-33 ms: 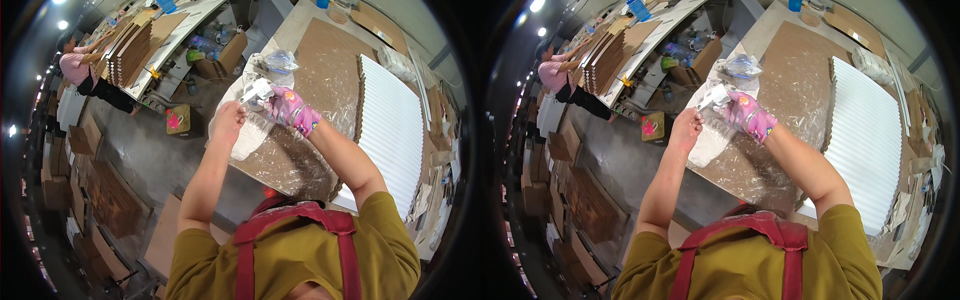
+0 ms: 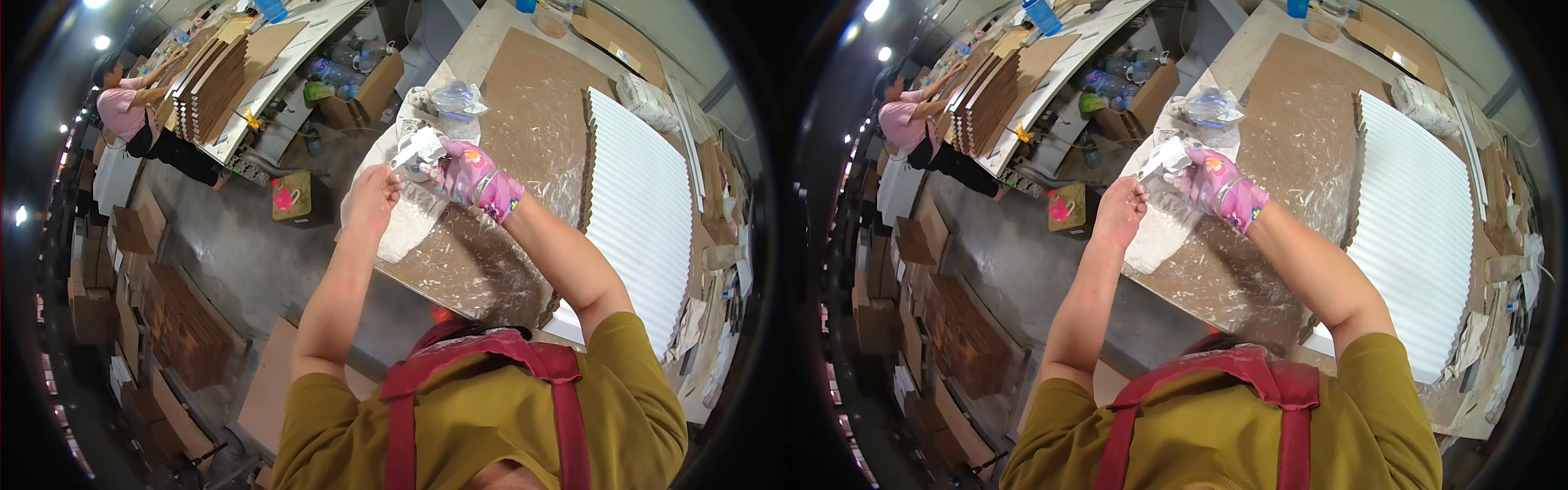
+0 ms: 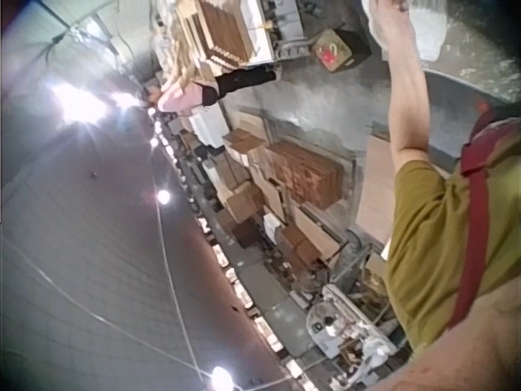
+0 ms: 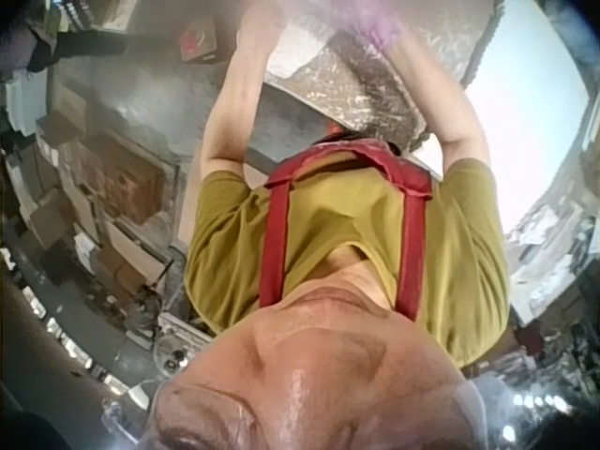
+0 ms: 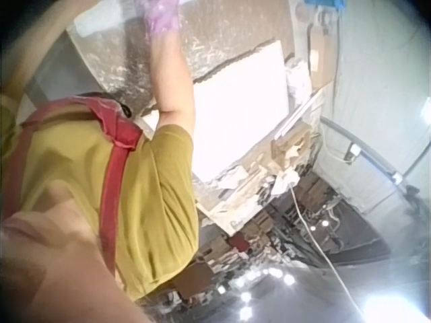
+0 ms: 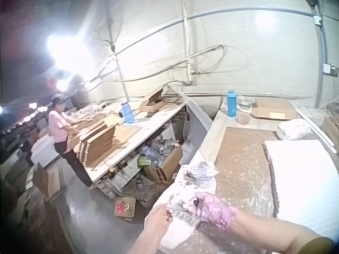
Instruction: The person wipes a corrugated white furniture component using a cloth and a spray bottle, and applies a substance from a small bottle to the edges.
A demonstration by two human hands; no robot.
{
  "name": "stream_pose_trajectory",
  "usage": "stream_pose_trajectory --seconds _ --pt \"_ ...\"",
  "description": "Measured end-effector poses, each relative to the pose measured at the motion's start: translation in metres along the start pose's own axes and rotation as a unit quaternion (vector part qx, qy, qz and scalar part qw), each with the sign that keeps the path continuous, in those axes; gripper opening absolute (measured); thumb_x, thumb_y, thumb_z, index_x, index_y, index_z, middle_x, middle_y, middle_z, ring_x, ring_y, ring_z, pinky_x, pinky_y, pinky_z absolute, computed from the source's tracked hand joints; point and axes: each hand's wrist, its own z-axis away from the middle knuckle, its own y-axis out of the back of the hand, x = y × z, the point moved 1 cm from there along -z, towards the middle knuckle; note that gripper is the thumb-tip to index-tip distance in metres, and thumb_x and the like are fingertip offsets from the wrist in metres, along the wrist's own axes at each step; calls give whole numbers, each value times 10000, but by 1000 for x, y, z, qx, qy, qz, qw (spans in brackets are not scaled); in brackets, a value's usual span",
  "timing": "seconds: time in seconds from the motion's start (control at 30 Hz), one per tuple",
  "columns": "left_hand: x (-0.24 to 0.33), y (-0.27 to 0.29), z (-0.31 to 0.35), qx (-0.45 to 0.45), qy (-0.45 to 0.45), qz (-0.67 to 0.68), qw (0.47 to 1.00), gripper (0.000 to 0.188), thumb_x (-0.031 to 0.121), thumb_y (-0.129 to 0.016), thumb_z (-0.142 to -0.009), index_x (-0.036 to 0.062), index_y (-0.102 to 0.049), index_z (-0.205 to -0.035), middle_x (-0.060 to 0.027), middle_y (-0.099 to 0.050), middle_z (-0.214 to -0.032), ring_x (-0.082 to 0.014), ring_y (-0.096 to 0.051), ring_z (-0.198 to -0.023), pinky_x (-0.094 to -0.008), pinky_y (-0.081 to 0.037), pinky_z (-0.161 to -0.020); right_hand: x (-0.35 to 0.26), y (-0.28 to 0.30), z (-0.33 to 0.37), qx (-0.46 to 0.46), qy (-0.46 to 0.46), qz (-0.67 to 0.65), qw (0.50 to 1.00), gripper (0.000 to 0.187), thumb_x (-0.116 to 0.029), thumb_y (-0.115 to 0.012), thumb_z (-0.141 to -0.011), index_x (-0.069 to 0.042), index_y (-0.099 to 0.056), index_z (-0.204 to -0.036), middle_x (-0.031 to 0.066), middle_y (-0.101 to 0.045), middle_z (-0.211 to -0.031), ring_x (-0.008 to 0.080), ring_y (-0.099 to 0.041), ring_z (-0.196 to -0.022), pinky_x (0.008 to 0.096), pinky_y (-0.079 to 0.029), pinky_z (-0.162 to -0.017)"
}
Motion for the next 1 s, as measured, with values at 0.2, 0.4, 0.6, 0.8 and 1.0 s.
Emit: stream_pose_trajectory --seconds 0.2,0.4,0.6,0.8,1.0 --pt "2 -1 8 -9 24 12 1000 75 122 -553 -920 79 -505 -881 7 -489 -755 -105 -474 -680 -213 -370 -569 -3 -14 8 8 7 -4 1000 191 -175 -499 -963 -27 -567 -1061 95 -661 -900 217 -647 -704 358 -568 -687" --pt "-1 0 -1 -14 24 31 999 62 117 -549 -922 79 -509 -895 -2 -495 -763 -119 -484 -690 -216 -373 -581 2 -14 7 40 20 61 997 191 -195 -523 -951 -31 -587 -1025 90 -655 -830 206 -619 -651 334 -534 -636" --pt "-13 -6 -9 -29 11 9 999 60 115 -563 -928 82 -517 -910 -7 -506 -766 -133 -508 -697 -233 -398 -593 8 -14 0 83 17 37 996 224 -259 -565 -938 -49 -602 -1005 65 -621 -714 176 -582 -546 304 -447 -452" --pt "-12 11 -25 13 -41 -20 999 71 119 -557 -946 69 -522 -910 -32 -551 -730 -136 -541 -649 -221 -396 -570 -1 16 7 -4 -16 120 993 249 -298 -594 -931 -66 -597 -1021 38 -635 -772 159 -596 -583 299 -487 -478" --pt "19 -2 -7 2 -173 -242 955 115 125 -526 -957 55 -520 -866 -55 -618 -672 -123 -593 -583 -215 -394 -546 -23 -18 16 50 182 577 795 391 -279 -576 -916 -19 -508 -1201 138 -621 -1061 257 -611 -988 373 -509 -833"
